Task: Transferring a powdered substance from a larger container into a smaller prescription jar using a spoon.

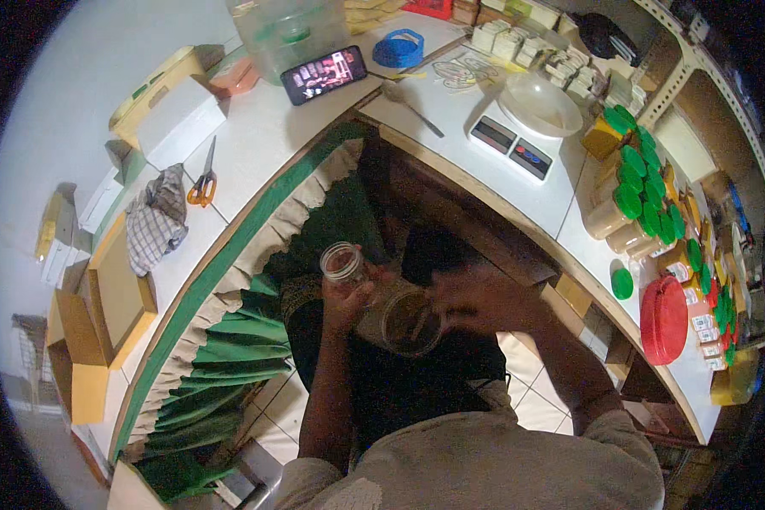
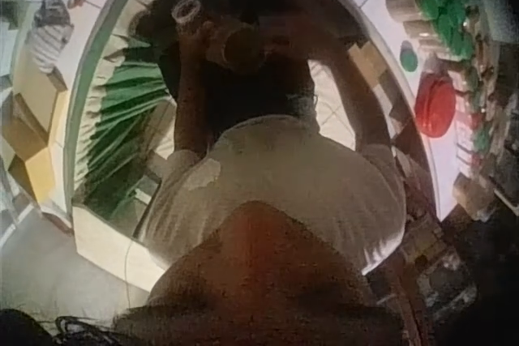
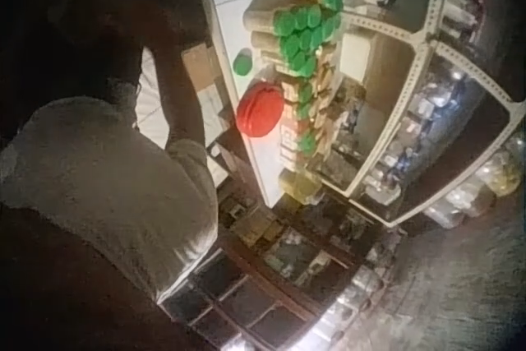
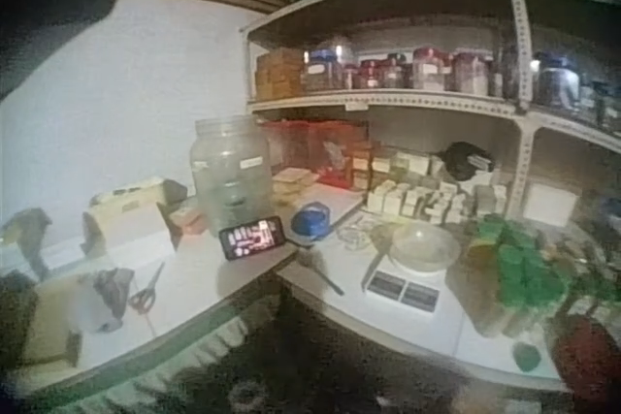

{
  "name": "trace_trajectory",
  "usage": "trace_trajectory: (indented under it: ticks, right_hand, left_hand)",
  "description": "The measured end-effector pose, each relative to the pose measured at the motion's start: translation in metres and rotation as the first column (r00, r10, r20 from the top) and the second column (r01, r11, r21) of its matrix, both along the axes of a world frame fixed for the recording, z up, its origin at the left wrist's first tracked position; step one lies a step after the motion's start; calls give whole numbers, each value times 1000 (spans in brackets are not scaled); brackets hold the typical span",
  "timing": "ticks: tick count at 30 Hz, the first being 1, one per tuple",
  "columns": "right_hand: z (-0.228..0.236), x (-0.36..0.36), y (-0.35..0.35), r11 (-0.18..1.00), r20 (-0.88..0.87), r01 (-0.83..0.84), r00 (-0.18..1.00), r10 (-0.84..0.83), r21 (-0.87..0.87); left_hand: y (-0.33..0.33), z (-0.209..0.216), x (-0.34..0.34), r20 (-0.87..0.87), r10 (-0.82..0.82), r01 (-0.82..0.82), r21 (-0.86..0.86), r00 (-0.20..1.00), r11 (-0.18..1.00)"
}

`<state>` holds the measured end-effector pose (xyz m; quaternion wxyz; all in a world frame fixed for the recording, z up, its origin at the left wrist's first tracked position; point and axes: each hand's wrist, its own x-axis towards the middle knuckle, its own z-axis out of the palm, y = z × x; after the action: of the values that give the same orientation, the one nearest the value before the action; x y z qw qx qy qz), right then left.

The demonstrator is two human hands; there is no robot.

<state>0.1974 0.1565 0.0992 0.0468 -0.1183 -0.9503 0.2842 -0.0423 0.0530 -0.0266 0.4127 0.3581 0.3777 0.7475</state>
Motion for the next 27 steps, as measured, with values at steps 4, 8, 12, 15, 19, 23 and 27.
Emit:
trace_trajectory:
  ticks: [4,8,12,15,19,23,27]
  right_hand:
    - [92,-59,56,913,-463,404,820,-336,51]
    - [56,-131,166,738,-307,598,799,-517,314]
    - [42,-165,177,701,-130,417,895,-426,578]
    - [16,-164,205,646,-488,578,803,-341,500]
    - [34,-167,215,625,-236,433,897,-375,649]
    - [49,-165,205,732,67,473,817,-573,490]
    - [60,-150,200,794,195,460,803,-563,398]
  left_hand:
    - [-6,11,10,66,58,-62,65,996,996]
    - [2,7,16,42,11,-14,63,999,998]
    - [-4,4,5,17,57,-57,19,998,998]
    - [2,9,3,63,-6,4,39,998,999]
    - [4,6,-2,126,-11,9,17,992,1000]
    - [5,-1,-2,132,-25,23,22,991,999]
    - [7,5,7,84,-33,33,6,996,999]
